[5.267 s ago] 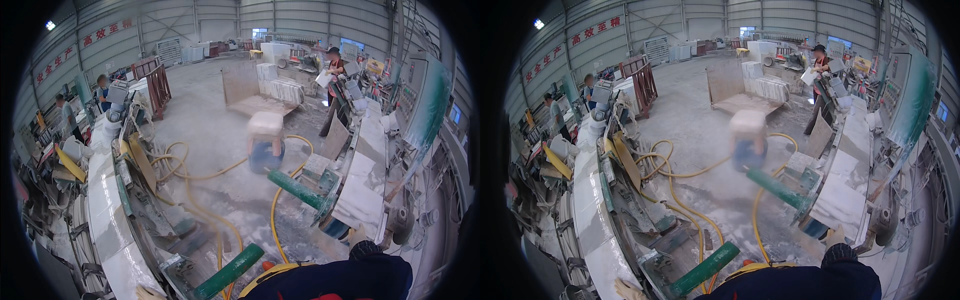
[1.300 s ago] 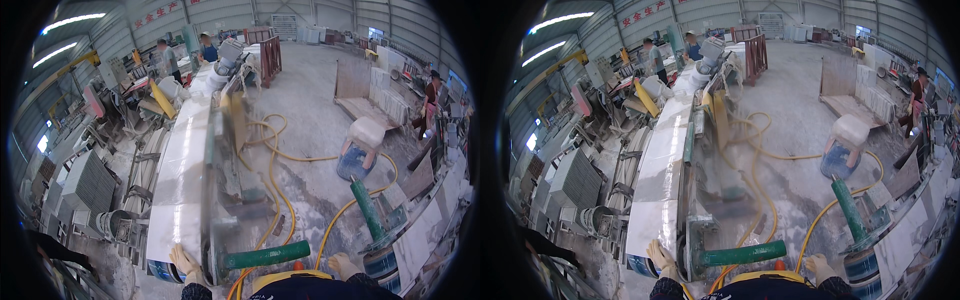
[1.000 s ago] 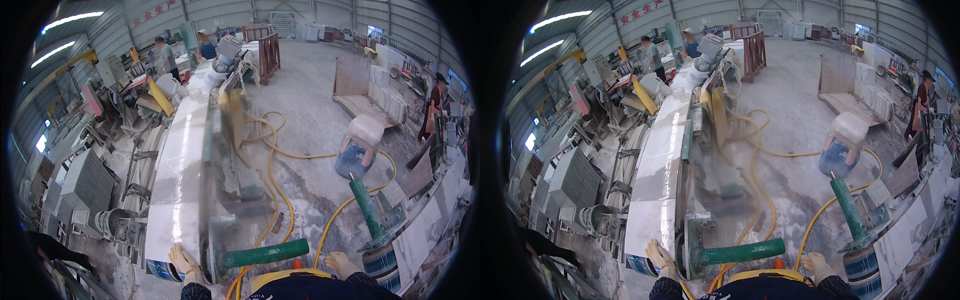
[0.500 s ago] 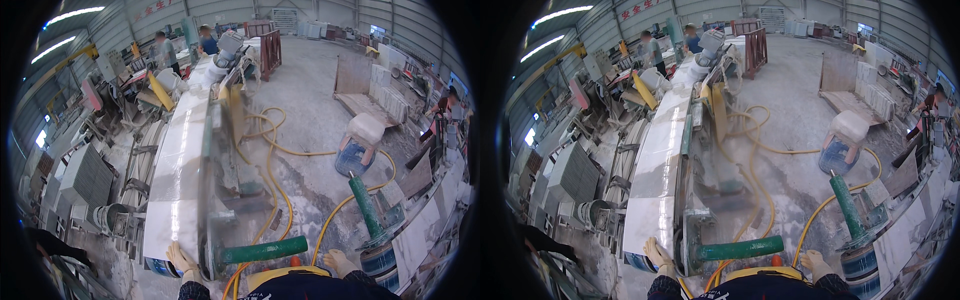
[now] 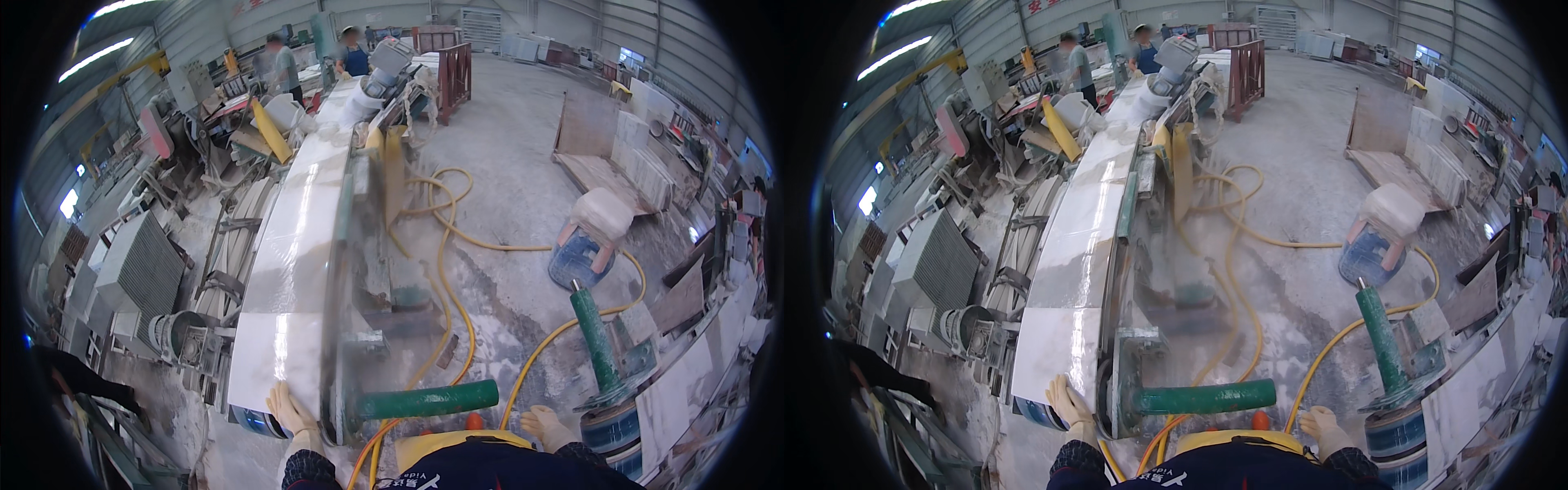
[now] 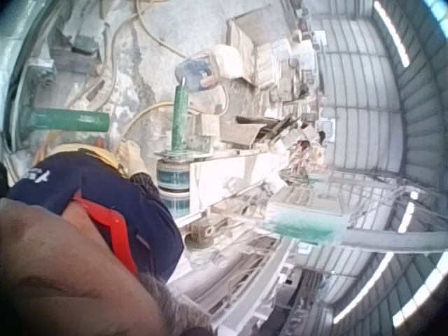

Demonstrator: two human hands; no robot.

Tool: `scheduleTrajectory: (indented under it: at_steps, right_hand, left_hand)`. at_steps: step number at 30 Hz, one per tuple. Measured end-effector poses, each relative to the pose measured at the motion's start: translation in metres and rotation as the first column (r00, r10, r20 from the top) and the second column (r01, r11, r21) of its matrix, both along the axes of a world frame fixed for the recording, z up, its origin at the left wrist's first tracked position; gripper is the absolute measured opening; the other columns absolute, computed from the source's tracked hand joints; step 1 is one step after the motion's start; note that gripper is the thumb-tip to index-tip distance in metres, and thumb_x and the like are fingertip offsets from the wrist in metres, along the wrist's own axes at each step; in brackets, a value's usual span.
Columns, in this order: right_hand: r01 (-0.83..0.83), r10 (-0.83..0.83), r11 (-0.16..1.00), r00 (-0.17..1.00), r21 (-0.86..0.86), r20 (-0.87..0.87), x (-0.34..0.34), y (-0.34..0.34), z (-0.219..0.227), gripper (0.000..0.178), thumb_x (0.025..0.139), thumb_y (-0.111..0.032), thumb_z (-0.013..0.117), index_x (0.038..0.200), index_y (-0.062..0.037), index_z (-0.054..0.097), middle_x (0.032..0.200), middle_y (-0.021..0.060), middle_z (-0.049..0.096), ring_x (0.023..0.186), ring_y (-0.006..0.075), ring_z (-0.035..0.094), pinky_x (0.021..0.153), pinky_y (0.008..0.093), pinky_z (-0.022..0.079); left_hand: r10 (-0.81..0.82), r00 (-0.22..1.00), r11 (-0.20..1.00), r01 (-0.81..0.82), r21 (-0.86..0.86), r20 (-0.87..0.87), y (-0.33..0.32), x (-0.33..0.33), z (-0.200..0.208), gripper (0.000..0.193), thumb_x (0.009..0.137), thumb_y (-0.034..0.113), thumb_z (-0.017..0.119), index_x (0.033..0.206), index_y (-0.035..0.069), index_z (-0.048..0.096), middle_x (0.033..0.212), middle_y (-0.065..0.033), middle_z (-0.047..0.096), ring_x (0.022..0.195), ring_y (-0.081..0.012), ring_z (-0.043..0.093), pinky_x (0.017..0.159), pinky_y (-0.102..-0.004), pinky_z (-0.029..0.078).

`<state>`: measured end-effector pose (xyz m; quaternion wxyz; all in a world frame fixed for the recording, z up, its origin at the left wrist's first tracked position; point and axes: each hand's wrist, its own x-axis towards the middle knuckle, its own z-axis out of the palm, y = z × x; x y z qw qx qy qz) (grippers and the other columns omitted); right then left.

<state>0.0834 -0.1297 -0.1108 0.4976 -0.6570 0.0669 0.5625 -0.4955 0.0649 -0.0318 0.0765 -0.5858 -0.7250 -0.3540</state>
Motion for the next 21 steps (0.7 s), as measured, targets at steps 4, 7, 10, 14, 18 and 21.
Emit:
scheduleTrajectory:
  at_steps: [4, 7, 10, 14, 18, 21]
  right_hand:
    - [-0.034, 0.034, 0.999, 0.999, 0.008, -0.024, 0.005, -0.002, -0.008, 0.033, 0.099, -0.015, 0.059, 0.129, -0.0071, 0.049, 0.103, 0.0213, 0.068, 0.086, 0.0361, 0.071, 0.064, 0.0435, 0.06]
    - [-0.059, 0.058, 0.998, 0.998, -0.004, -0.015, 0.006, -0.003, -0.008, 0.036, 0.1, -0.017, 0.06, 0.132, -0.0074, 0.048, 0.11, 0.0229, 0.068, 0.092, 0.0375, 0.07, 0.069, 0.0453, 0.061]
    - [-0.096, 0.096, 0.995, 0.995, 0.002, -0.004, 0.01, -0.005, -0.009, 0.038, 0.101, -0.018, 0.059, 0.135, -0.0068, 0.047, 0.116, 0.0243, 0.066, 0.099, 0.039, 0.069, 0.076, 0.0476, 0.061]
    - [-0.122, 0.131, 0.989, 0.985, 0.079, -0.111, 0.02, -0.007, -0.022, 0.04, 0.101, -0.019, 0.058, 0.137, -0.0052, 0.046, 0.12, 0.026, 0.065, 0.102, 0.0415, 0.068, 0.08, 0.0491, 0.06]
    - [-0.119, 0.139, 0.984, 0.979, 0.136, -0.149, 0.023, -0.011, -0.033, 0.041, 0.101, -0.018, 0.059, 0.137, -0.0049, 0.046, 0.122, 0.0267, 0.064, 0.101, 0.043, 0.068, 0.08, 0.0496, 0.06]
    - [-0.087, 0.09, 0.995, 0.993, 0.051, -0.073, 0.021, -0.012, -0.036, 0.041, 0.1, -0.018, 0.06, 0.137, -0.0048, 0.046, 0.122, 0.0266, 0.063, 0.101, 0.0431, 0.068, 0.08, 0.0503, 0.06]
  left_hand:
    - [-0.005, 1.0, 1.0, 0.005, 0.029, -0.006, -0.002, -0.003, -0.003, 0.038, 0.099, 0.019, 0.042, 0.123, -0.001, 0.064, 0.13, -0.0228, 0.062, 0.128, -0.0412, 0.052, 0.118, -0.051, 0.026]
    - [-0.018, 1.0, 0.999, 0.018, 0.035, -0.01, -0.002, -0.005, -0.004, 0.037, 0.099, 0.018, 0.043, 0.123, 0.0, 0.064, 0.13, -0.0231, 0.062, 0.128, -0.041, 0.052, 0.118, -0.0509, 0.026]
    - [-0.008, 1.0, 0.999, 0.008, 0.032, 0.0, -0.005, -0.005, -0.005, 0.037, 0.099, 0.018, 0.043, 0.124, 0.0, 0.064, 0.131, -0.0233, 0.062, 0.128, -0.0411, 0.052, 0.118, -0.0513, 0.025]
    - [0.005, 1.0, 1.0, -0.005, 0.006, 0.029, -0.009, -0.005, -0.004, 0.038, 0.098, 0.018, 0.043, 0.125, -0.001, 0.063, 0.133, -0.0235, 0.061, 0.129, -0.0411, 0.051, 0.118, -0.0516, 0.025]
    - [0.004, 1.0, 1.0, -0.004, -0.002, 0.021, -0.012, -0.003, 0.0, 0.039, 0.098, 0.019, 0.043, 0.126, -0.001, 0.063, 0.134, -0.0234, 0.061, 0.131, -0.0412, 0.05, 0.119, -0.0517, 0.024]
    - [0.006, 0.999, 1.0, -0.006, -0.008, 0.035, -0.014, -0.003, 0.001, 0.04, 0.098, 0.02, 0.044, 0.127, 0.0, 0.063, 0.134, -0.0232, 0.061, 0.131, -0.0414, 0.049, 0.119, -0.0524, 0.023]
